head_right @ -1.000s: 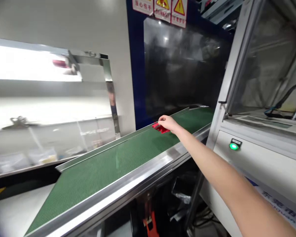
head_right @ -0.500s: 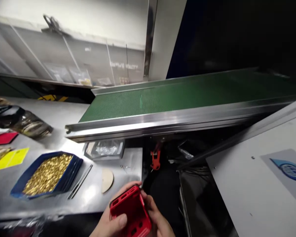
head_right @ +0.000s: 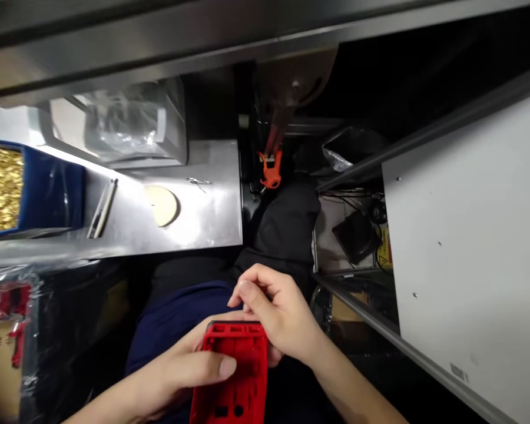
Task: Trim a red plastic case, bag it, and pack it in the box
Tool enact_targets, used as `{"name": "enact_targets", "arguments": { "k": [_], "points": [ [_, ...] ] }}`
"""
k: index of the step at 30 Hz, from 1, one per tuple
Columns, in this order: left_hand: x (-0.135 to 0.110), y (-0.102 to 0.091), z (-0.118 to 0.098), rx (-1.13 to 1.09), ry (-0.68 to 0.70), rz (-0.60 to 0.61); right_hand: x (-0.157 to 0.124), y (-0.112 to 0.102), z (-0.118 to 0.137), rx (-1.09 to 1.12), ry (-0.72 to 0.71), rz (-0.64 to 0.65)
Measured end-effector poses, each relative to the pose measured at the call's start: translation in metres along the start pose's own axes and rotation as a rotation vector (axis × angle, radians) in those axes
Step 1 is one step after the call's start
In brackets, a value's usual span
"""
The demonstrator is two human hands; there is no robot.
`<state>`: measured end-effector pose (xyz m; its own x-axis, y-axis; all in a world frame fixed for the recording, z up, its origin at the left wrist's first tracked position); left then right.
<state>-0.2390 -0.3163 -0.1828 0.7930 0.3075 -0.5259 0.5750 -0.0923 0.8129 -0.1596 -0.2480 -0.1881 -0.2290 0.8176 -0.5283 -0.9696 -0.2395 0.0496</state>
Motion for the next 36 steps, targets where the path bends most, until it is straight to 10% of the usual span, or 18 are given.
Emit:
{"name": "enact_targets", "arguments": {
  "k": [16, 36],
  "points": [
    [0.007, -0.014, 0.016, -0.049, -0.082, -0.060, -0.016, -0.014, -0.016, 0.088, -0.100, -0.265],
    [0.008, -0.020, 0.017, -0.134, -0.119, -0.128, -0.013, -0.012, -0.019, 0.135, -0.110, -0.224]
  ]
}}
Point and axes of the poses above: each hand's wrist, its own x-axis towards the middle knuckle, its own y-axis out of the palm, z = x × y, the point moved 10 cm from there along x, towards the middle knuckle, and after that the axes turned 2 degrees about -z, right-handed, at the moved point
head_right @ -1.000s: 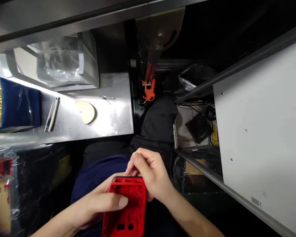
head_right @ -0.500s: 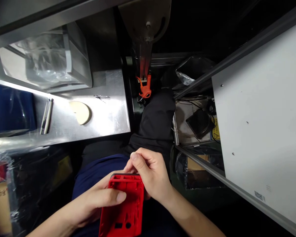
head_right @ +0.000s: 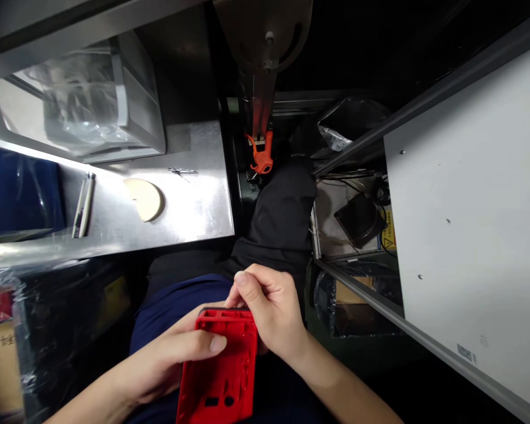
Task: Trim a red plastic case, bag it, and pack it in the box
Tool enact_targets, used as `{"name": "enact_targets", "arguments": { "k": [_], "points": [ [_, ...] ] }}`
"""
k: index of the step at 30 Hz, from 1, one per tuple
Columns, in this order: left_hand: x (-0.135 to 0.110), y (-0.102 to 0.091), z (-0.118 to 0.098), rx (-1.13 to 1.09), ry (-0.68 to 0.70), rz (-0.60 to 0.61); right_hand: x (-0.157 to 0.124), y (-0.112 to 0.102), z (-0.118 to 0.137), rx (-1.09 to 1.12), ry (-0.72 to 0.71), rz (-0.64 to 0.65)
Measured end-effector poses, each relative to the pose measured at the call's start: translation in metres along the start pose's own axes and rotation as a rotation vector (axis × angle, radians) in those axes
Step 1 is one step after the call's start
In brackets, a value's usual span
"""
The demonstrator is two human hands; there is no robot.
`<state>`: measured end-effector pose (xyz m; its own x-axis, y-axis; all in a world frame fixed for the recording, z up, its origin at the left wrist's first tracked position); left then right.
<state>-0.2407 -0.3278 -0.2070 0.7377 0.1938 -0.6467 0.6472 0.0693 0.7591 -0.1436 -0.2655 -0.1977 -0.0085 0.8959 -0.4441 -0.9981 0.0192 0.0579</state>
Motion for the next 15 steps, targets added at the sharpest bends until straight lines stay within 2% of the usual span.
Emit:
{"name": "enact_targets", "arguments": {
  "k": [5, 11, 15],
  "points": [
    [-0.002, -0.006, 0.001, 0.000, -0.002, -0.035, -0.002, -0.014, 0.002, -0.113, -0.043, -0.163],
    [-0.001, -0.008, 0.003, -0.035, -0.005, -0.017, 0.000, -0.002, -0.001, -0.033, 0.007, -0.060],
    [-0.001, -0.015, 0.005, -0.047, -0.002, -0.056, -0.001, -0.014, 0.007, -0.169, -0.071, -0.180]
  ]
}}
Point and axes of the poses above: each hand's wrist, its own x-axis towards the middle knuckle, its own y-axis out of the palm, z = x × y, the point moved 10 cm from there along x, towards the middle knuckle, and after that the axes turned 2 degrees about -z, right-handed, at the moved point
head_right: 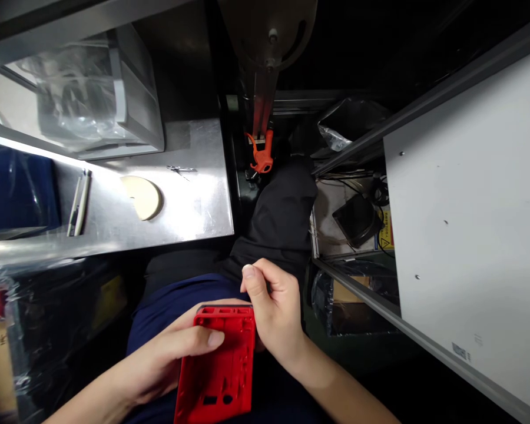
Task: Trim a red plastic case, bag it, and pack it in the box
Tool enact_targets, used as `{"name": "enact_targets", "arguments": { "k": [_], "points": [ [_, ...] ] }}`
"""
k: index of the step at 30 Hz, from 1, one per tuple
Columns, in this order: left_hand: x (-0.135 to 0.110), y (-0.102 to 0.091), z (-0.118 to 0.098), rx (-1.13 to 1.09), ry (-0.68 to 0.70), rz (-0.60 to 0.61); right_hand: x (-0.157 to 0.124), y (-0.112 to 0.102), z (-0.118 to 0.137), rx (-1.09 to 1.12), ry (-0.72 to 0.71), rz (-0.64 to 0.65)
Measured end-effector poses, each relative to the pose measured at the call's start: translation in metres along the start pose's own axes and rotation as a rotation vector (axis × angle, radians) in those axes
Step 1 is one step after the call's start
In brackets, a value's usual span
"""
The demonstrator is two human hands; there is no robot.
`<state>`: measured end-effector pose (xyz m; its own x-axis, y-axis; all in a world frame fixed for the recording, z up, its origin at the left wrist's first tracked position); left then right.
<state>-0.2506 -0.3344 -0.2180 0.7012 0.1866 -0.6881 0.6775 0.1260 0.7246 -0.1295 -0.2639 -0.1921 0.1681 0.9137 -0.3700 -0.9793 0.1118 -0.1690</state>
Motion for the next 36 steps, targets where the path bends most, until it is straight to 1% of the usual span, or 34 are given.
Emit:
{"name": "enact_targets", "arguments": {
  "k": [2, 6, 8, 11, 14, 18, 20, 23, 26, 30, 32, 34, 35, 36],
  "points": [
    [0.000, -0.001, 0.000, -0.010, 0.003, -0.007, -0.001, -0.003, 0.000, -0.024, -0.014, -0.030],
    [0.000, -0.002, 0.000, -0.018, 0.000, -0.012, -0.004, 0.003, -0.007, 0.065, 0.049, 0.026],
    [0.000, -0.004, 0.002, -0.017, -0.011, -0.026, -0.005, 0.004, -0.008, 0.069, 0.060, 0.029],
    [0.001, -0.006, 0.004, -0.008, -0.020, -0.023, -0.004, -0.001, -0.004, -0.013, 0.033, -0.017],
    [0.001, -0.004, 0.001, -0.009, -0.015, -0.004, -0.003, -0.004, 0.000, -0.069, -0.003, -0.057],
    [0.001, 0.006, -0.005, -0.011, 0.002, 0.047, -0.004, 0.004, -0.006, 0.036, 0.055, 0.018],
    [0.001, 0.006, -0.006, -0.021, 0.006, 0.034, -0.004, 0.005, -0.005, 0.040, 0.054, 0.026],
    [0.002, 0.003, -0.005, -0.021, 0.001, 0.008, -0.002, -0.001, -0.001, -0.050, 0.014, -0.037],
    [0.001, 0.001, -0.004, -0.024, 0.004, 0.017, -0.002, -0.005, 0.003, -0.100, -0.019, -0.079],
    [0.001, -0.003, 0.000, -0.036, -0.009, 0.017, -0.003, 0.002, -0.002, -0.023, 0.028, -0.018],
    [0.001, -0.007, 0.003, -0.040, -0.018, -0.018, -0.004, -0.002, -0.002, -0.056, 0.014, -0.058],
    [0.001, -0.010, 0.004, -0.045, -0.023, -0.050, -0.005, -0.014, 0.003, -0.134, -0.041, -0.167],
    [0.001, -0.009, 0.004, -0.045, -0.023, -0.050, -0.005, -0.019, 0.007, -0.164, -0.069, -0.211],
    [0.001, -0.006, 0.003, -0.039, -0.020, -0.034, -0.004, -0.021, 0.009, -0.174, -0.090, -0.226]
  ]
}}
Point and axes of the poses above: each hand's wrist, its own x-axis towards the middle knuckle, its own y-axis out of the palm, z = x × y, the point moved 10 cm from there along x, towards the middle knuckle, and after that the axes turned 2 degrees about -z, right-handed, at the moved point
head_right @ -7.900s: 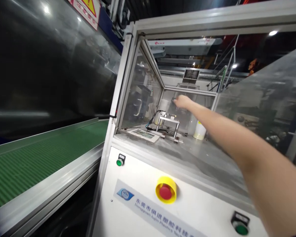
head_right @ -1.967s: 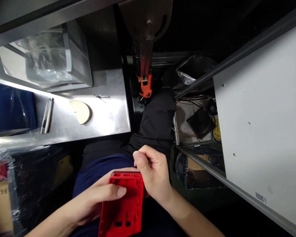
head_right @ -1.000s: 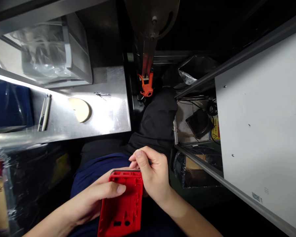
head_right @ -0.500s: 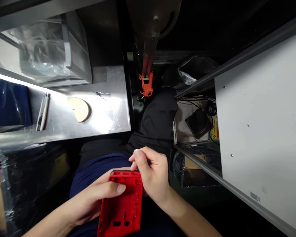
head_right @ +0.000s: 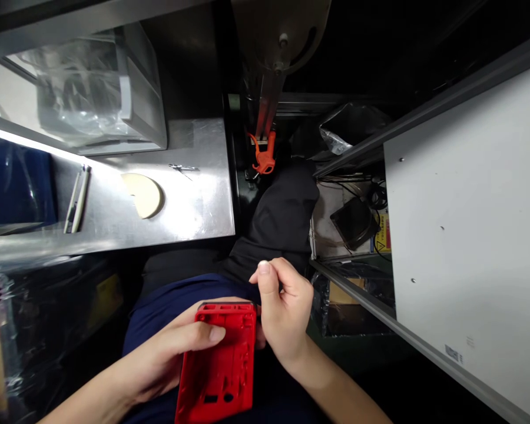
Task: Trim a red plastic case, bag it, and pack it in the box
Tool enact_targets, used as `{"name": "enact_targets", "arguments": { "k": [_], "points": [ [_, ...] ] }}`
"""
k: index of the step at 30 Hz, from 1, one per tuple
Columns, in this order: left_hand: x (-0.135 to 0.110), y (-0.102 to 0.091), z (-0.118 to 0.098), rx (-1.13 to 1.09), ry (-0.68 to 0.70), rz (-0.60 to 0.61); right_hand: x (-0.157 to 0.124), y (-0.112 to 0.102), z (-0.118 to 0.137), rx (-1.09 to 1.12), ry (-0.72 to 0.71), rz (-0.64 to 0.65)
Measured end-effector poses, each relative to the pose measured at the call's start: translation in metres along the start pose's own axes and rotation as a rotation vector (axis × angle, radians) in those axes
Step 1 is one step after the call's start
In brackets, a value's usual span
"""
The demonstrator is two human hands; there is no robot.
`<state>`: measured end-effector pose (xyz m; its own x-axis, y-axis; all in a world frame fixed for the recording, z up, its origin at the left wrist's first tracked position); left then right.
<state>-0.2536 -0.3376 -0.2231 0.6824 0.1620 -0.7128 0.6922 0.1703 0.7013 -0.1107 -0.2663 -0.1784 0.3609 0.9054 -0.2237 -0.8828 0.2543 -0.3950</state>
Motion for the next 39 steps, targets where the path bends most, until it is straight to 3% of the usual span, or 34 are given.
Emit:
{"name": "enact_targets", "arguments": {
  "k": [2, 5, 7, 10, 14, 16, 18, 23, 29, 35, 39],
  "points": [
    [-0.001, 0.007, -0.003, 0.020, 0.009, 0.038, 0.002, 0.008, 0.002, 0.060, 0.001, 0.089],
    [-0.002, 0.011, -0.004, 0.023, 0.009, 0.051, -0.002, 0.034, 0.000, 0.245, 0.094, 0.359],
    [-0.002, 0.009, -0.004, 0.011, 0.004, 0.032, -0.005, 0.043, 0.000, 0.303, 0.130, 0.446],
    [-0.002, 0.011, -0.005, 0.034, 0.013, 0.041, -0.004, 0.041, 0.000, 0.266, 0.099, 0.425],
    [-0.002, 0.018, -0.011, 0.068, 0.052, 0.099, 0.004, 0.022, -0.004, 0.151, 0.061, 0.208],
    [-0.002, 0.022, -0.013, 0.081, 0.064, 0.138, 0.007, 0.019, -0.003, 0.117, 0.047, 0.179],
    [-0.002, 0.025, -0.013, 0.102, 0.066, 0.169, 0.007, 0.030, 0.000, 0.157, 0.045, 0.304],
    [-0.003, 0.028, -0.014, 0.213, 0.072, 0.190, -0.005, 0.063, 0.011, 0.320, 0.149, 0.764],
    [-0.005, 0.030, -0.015, 0.309, 0.071, 0.139, -0.007, 0.074, 0.020, -0.005, 0.097, 1.017],
    [-0.008, 0.043, -0.010, 0.392, 0.089, 0.275, -0.003, 0.076, 0.039, -0.346, -0.016, 1.168],
    [-0.010, 0.042, -0.010, 0.449, 0.078, 0.279, -0.001, 0.077, 0.050, -0.420, -0.055, 1.239]
  ]
}}
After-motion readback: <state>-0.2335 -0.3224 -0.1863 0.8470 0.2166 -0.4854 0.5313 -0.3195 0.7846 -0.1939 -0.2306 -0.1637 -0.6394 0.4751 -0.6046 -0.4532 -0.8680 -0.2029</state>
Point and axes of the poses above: each hand's wrist, its own x-axis towards the middle knuckle, its own y-axis out of the palm, z = x × y, the point moved 10 cm from there along x, towards the middle knuckle, and after that the axes turned 2 degrees about -z, right-handed, at the moved point
